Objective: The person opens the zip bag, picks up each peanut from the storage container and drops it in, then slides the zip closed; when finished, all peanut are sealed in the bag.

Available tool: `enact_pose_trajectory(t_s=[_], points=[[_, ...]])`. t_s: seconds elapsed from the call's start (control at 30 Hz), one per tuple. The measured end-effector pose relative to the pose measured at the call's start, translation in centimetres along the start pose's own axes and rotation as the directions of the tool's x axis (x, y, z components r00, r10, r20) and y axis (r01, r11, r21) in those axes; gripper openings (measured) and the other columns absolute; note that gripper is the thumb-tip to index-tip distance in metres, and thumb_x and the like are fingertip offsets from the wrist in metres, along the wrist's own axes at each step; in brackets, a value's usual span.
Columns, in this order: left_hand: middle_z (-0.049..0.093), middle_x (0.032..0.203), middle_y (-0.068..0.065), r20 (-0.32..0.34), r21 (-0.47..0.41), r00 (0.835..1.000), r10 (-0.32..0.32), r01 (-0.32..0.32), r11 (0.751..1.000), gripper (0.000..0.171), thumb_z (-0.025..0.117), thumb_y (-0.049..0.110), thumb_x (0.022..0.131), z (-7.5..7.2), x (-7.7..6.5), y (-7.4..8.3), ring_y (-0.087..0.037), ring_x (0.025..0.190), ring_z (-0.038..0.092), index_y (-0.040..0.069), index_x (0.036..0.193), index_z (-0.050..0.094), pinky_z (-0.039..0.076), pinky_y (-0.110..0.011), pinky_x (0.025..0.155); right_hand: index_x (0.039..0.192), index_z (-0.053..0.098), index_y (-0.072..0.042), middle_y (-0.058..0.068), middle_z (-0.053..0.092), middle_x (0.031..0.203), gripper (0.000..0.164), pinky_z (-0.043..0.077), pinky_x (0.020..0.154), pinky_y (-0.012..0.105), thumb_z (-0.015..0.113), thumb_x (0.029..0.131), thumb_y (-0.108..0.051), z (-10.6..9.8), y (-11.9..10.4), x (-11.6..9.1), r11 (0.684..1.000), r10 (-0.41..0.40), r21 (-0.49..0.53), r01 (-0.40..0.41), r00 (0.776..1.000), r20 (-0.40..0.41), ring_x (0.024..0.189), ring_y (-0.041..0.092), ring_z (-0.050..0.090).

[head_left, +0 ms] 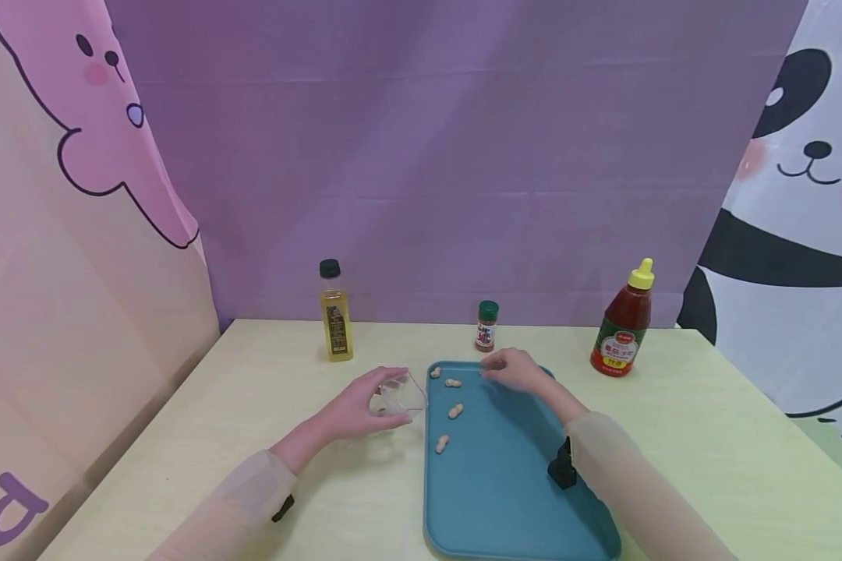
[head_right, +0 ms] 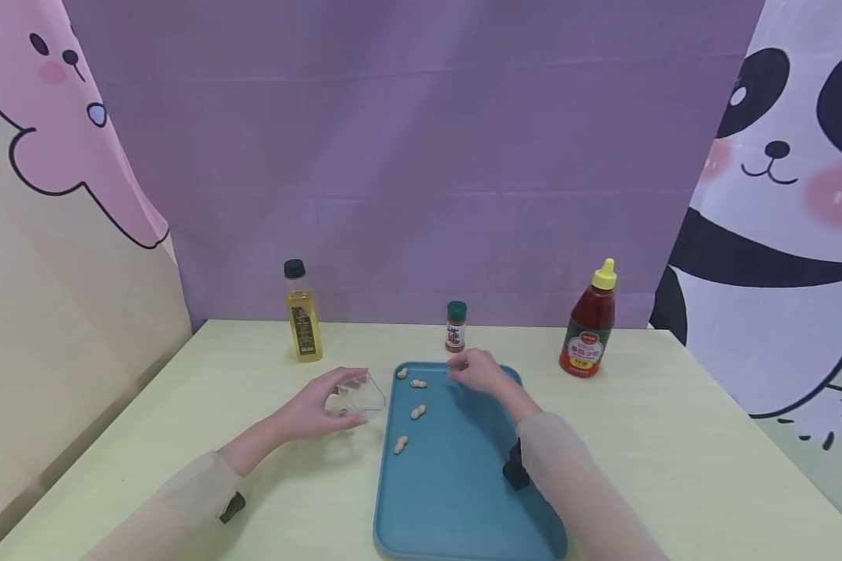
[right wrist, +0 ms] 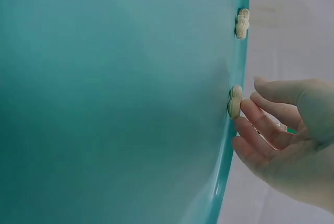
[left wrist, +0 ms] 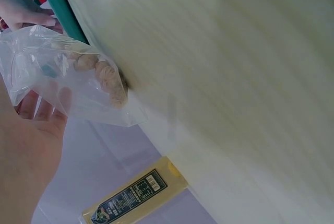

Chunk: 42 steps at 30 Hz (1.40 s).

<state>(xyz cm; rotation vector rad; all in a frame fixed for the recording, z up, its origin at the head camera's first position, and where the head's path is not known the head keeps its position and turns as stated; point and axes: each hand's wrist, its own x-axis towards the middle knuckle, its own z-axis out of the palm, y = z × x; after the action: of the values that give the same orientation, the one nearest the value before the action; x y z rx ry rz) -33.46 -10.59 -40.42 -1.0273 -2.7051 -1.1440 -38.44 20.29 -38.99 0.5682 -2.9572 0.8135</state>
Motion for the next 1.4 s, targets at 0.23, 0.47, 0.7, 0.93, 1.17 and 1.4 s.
enact_pose_trajectory(t_s=[0.23, 0.47, 0.7, 0.93, 1.17, 1.4], points=[[0.052, 0.132, 0.007, 0.000, 0.005, 1.000, -0.018, 0.018, 1.000, 0.075, 0.072, 0.044, 0.079, 0.0, 0.0, 0.0, -0.012, 0.121, 0.049, 0.018, 0.141, 0.040, 0.043, -0.036, 0.101, 0.112, 0.064, 0.006, 0.021, 0.066, 0.109, 0.026, 0.053, 0.082, 0.042, 0.058, 0.091, -0.008, 0.1, -0.1, -0.2, 0.999, 0.012, -0.029, -0.012, 1.000, 0.005, 0.100, 0.035, 0.062], [0.052, 0.132, 0.007, -0.001, 0.010, 1.000, -0.022, 0.022, 1.000, 0.074, 0.072, 0.045, 0.079, -0.1, 0.0, 0.1, -0.012, 0.121, 0.049, 0.021, 0.141, 0.040, 0.043, -0.035, 0.101, 0.107, 0.067, 0.006, 0.021, 0.067, 0.105, 0.023, 0.053, 0.078, 0.041, 0.056, 0.092, -0.008, 0.0, 0.1, -0.5, 0.999, 0.016, -0.048, -0.016, 1.000, -0.001, 0.095, 0.034, 0.063], [0.052, 0.133, 0.006, 0.004, 0.006, 1.000, -0.029, 0.029, 1.000, 0.076, 0.072, 0.045, 0.079, -0.1, 0.0, 0.1, -0.014, 0.122, 0.049, 0.018, 0.141, 0.040, 0.043, -0.037, 0.101, 0.098, 0.071, -0.001, 0.013, 0.069, 0.096, 0.016, 0.052, 0.075, 0.039, 0.062, 0.089, -0.011, 0.1, 0.0, -0.6, 1.000, -0.004, -0.021, 0.004, 1.000, 0.018, 0.088, 0.027, 0.063], [0.051, 0.133, 0.006, 0.001, 0.005, 0.999, -0.039, 0.039, 0.999, 0.075, 0.072, 0.046, 0.078, -0.1, -0.1, 0.2, -0.014, 0.122, 0.049, 0.019, 0.141, 0.040, 0.043, -0.036, 0.101, 0.090, 0.071, -0.004, 0.007, 0.068, 0.087, 0.011, 0.050, 0.069, 0.033, 0.067, 0.086, -0.014, 0.1, -0.3, -0.9, 1.000, -0.008, 0.003, 0.008, 0.999, 0.042, 0.078, 0.017, 0.059], [0.051, 0.135, 0.001, 0.000, -0.001, 1.000, -0.009, 0.009, 1.000, 0.077, 0.071, 0.047, 0.079, -0.1, -0.1, 0.3, -0.017, 0.122, 0.050, 0.013, 0.141, 0.040, 0.044, -0.039, 0.101, 0.092, 0.070, -0.003, 0.007, 0.067, 0.087, 0.010, 0.049, 0.067, 0.032, 0.068, 0.085, -0.011, 0.0, -0.5, -1.6, 0.999, 0.030, 0.034, -0.033, 0.997, 0.067, 0.075, 0.015, 0.058], [0.051, 0.135, 0.001, -0.001, -0.001, 1.000, 0.001, -0.001, 1.000, 0.076, 0.071, 0.046, 0.080, -0.1, -0.1, 0.3, -0.018, 0.121, 0.050, 0.014, 0.141, 0.040, 0.044, -0.039, 0.100, 0.096, 0.071, -0.003, 0.008, 0.069, 0.090, 0.015, 0.049, 0.067, 0.031, 0.063, 0.089, -0.014, -0.3, -0.5, -2.2, 0.999, 0.009, 0.040, -0.012, 0.997, 0.080, 0.076, 0.014, 0.058]])
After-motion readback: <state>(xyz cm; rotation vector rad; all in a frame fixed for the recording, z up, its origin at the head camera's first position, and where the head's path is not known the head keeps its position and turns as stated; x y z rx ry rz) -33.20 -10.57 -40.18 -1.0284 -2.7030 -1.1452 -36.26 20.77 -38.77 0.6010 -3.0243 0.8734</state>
